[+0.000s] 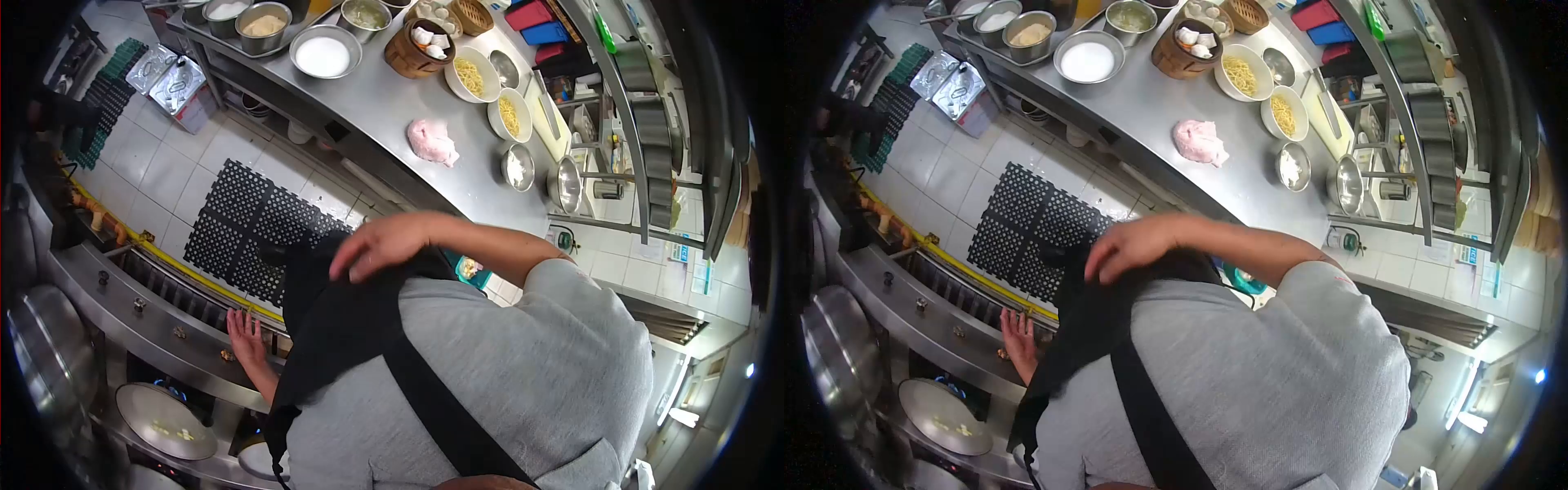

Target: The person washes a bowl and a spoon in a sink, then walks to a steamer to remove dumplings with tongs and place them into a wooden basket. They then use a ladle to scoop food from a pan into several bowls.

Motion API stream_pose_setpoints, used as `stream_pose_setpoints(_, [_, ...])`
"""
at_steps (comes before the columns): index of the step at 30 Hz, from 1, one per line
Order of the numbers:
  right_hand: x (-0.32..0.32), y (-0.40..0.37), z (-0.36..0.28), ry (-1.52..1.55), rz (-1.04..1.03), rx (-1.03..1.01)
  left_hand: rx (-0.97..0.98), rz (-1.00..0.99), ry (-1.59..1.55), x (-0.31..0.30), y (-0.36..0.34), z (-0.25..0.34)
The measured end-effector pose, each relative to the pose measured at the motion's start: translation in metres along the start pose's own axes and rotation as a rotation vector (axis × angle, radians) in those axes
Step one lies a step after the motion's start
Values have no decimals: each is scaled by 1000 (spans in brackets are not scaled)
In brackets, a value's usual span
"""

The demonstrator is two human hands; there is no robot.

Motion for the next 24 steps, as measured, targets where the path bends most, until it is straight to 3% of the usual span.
stream_pose_setpoints(1, [-21, -18, 1, -68, 116, 161, 22, -3, -6, 9, -14, -1])
stream_pose_setpoints(3, [-77, -44, 59, -653, 597, 145, 86, -80, 67, 26, -37, -10])
stream_pose_setpoints(5, [-120, -74, 106, -1016, 1089, 326, 112, -107, 60, 43, -63, -41])
stream_pose_setpoints(8, [-142, -116, 192, -1081, 1316, 371, 51, -181, 79, 60, -97, -105])
stream_pose_setpoints(9, [-122, -135, 218, -1018, 1357, 351, 76, -175, 86, 60, -101, -129])
stream_pose_setpoints(11, [-71, -179, 257, -1050, 1307, 243, -80, -225, 42, 54, -111, -175])
stream_pose_setpoints(13, [-38, -223, 324, -946, 1285, 321, 17, -249, 278, 97, -153, -174])
stream_pose_setpoints(14, [-27, -241, 330, -849, 1312, 376, -19, -219, 272, 111, -161, -175])
stream_pose_setpoints(16, [-21, -259, 322, -901, 1341, 233, -8, -150, 281, 136, -179, -158])
stream_pose_setpoints(18, [-28, -256, 310, -975, 1307, 207, 48, -134, 378, 155, -190, -123])
stream_pose_setpoints(19, [-45, -252, 314, -946, 1085, 423, 68, -153, 451, 158, -190, -99])
stream_pose_setpoints(21, [-75, -246, 324, -1015, 699, 633, 239, -189, 572, 171, -207, -28])
stream_pose_setpoints(24, [-56, -233, 198, -845, 750, 547, 555, -105, 733, 176, -231, 110])
Point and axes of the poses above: each hand's wrist, its own y-axis towards the middle knuckle, its own x-axis out of the palm, z = x × y, the point moved 4 cm from there along y, towards the middle knuckle, and after that the axes turned 3 degrees about -z, right-handed, at the moved point
